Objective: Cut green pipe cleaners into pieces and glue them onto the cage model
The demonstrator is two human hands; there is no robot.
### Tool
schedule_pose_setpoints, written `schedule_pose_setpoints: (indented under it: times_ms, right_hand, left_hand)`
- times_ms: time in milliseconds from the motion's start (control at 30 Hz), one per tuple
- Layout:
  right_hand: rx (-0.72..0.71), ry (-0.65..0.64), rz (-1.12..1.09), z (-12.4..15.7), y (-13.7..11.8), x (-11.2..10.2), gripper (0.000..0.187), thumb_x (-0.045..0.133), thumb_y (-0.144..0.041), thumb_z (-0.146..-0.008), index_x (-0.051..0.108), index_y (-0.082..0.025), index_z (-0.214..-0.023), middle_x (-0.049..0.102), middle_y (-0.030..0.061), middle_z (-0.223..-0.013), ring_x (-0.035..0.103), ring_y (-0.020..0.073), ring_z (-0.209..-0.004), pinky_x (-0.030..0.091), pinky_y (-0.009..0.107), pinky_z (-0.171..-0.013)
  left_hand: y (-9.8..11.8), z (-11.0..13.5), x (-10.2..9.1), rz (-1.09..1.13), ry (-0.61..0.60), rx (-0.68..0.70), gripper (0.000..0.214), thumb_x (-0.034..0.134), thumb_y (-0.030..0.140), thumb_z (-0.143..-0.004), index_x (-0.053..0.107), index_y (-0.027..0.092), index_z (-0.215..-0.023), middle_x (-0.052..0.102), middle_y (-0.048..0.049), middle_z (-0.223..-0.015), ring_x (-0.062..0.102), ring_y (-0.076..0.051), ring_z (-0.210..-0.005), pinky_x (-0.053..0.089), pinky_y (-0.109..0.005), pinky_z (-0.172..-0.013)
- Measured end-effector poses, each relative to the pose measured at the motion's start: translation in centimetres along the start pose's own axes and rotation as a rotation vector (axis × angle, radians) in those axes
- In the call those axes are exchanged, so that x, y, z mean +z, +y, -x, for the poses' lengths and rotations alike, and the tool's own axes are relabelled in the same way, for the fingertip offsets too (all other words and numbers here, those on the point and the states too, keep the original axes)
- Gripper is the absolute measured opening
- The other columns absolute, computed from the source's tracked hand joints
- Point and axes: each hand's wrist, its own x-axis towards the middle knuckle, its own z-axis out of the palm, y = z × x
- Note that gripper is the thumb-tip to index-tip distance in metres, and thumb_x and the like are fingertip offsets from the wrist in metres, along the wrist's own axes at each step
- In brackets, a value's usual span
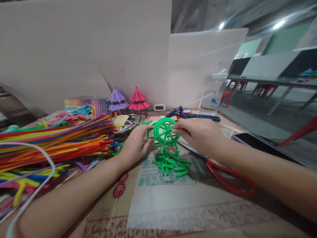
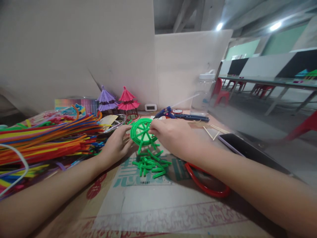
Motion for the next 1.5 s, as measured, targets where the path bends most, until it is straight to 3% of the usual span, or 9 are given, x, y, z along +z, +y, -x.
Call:
schedule_pose_setpoints:
  times_ms: [133,300,533,767,900,1067,1233,1400,1500]
  right_hand:
    - [0.145,0.102,-0.206,-0.4,0.5,-1.3,0.022,0.053,-0.038,-0.093,0.066,-0.021,-0.087,0.067,0.0013,-0.068,0.054,0.0135,-0.056,0.035,0.026,-0.055]
    - [0.212,0.135,-0.411,-0.8,0.8,-2.4,0.022,0.052,-0.037,-0.093,0.065,-0.021,-0.086,0.066,0.0016,-0.067,0.053,0.0143,-0.055,0.036,0.027,-0.052]
    - [0.206,0.110,-0.441,-1.1,1.4,-2.4,0.021,0.049,-0.031,-0.094,0.068,-0.022,-0.089,0.070,0.0043,-0.080,0.060,0.0180,-0.071,0.042,0.030,-0.061]
    - [0.232,0.097,-0.513,-1.1,1.8,-1.5,0.019,0.052,-0.028,-0.092,0.070,-0.020,-0.094,0.065,0.0013,-0.069,0.053,0.0132,-0.056,0.038,0.028,-0.054]
    - [0.214,0.082,-0.496,-1.1,1.5,-1.3,0.017,0.057,-0.030,-0.090,0.070,-0.019,-0.088,0.069,0.0035,-0.079,0.057,0.0141,-0.064,0.040,0.028,-0.059]
    - [0.251,0.036,-0.409,-1.0,1.7,-0.7,0.036,0.055,-0.047,-0.090,0.063,-0.019,-0.069,0.058,-0.0010,-0.056,0.048,0.0123,-0.053,0.035,0.027,-0.050]
    - [0.103,0.100,-0.465,-0.9,1.6,0.2,0.013,0.058,-0.027,-0.090,0.068,-0.019,-0.088,0.070,0.0028,-0.080,0.060,0.0147,-0.069,0.043,0.027,-0.062]
    - [-0.172,0.180,-0.238,-0.3,0.5,0.5,0.012,0.058,-0.021,-0.091,0.067,-0.016,-0.085,0.068,0.0051,-0.081,0.061,0.0172,-0.078,0.044,0.030,-0.070]
    - [-0.242,0.182,-0.118,0.0,0.0,0.5,0.012,0.059,-0.024,-0.091,0.067,-0.016,-0.088,0.068,0.0070,-0.083,0.061,0.0196,-0.079,0.044,0.032,-0.071]
  left_hand:
    - [-0.1,0.1,0.0,0.042,-0.019,-0.057,0.035,0.051,0.023,-0.090,0.045,0.017,-0.124,0.060,-0.0119,-0.120,0.056,-0.026,-0.113,0.047,-0.042,-0.096]
    - [-0.2,0.0,0.0,0.109,-0.045,-0.114,0.036,0.051,0.022,-0.089,0.047,0.016,-0.124,0.060,-0.0119,-0.120,0.056,-0.025,-0.114,0.047,-0.041,-0.098]
    - [-0.4,0.1,0.5,0.249,-0.028,-0.199,0.034,0.052,0.026,-0.090,0.049,0.017,-0.122,0.060,-0.0125,-0.120,0.057,-0.027,-0.113,0.047,-0.043,-0.097]
    - [-1.1,0.1,1.4,0.465,0.020,-0.235,0.033,0.052,0.028,-0.092,0.049,0.020,-0.123,0.057,-0.0111,-0.125,0.058,-0.024,-0.118,0.048,-0.038,-0.099]
    - [-0.9,0.1,1.1,0.397,0.011,-0.226,0.032,0.052,0.027,-0.091,0.049,0.019,-0.123,0.058,-0.0108,-0.123,0.058,-0.024,-0.116,0.047,-0.040,-0.100]
    - [-0.5,0.0,0.3,0.205,-0.005,-0.170,0.032,0.053,0.021,-0.088,0.050,0.016,-0.119,0.060,-0.0116,-0.118,0.057,-0.025,-0.114,0.046,-0.041,-0.098]
    - [-0.3,0.0,0.2,0.136,-0.009,-0.137,0.034,0.056,0.020,-0.087,0.049,0.016,-0.120,0.061,-0.0106,-0.117,0.056,-0.025,-0.113,0.046,-0.041,-0.097]
    - [0.0,0.0,0.1,0.079,-0.009,-0.092,0.034,0.055,0.023,-0.089,0.048,0.016,-0.121,0.060,-0.0112,-0.116,0.057,-0.025,-0.109,0.047,-0.040,-0.095]
    - [0.1,0.0,0.0,0.041,0.000,-0.059,0.033,0.055,0.025,-0.089,0.047,0.017,-0.121,0.060,-0.0109,-0.116,0.057,-0.025,-0.109,0.047,-0.040,-0.095]
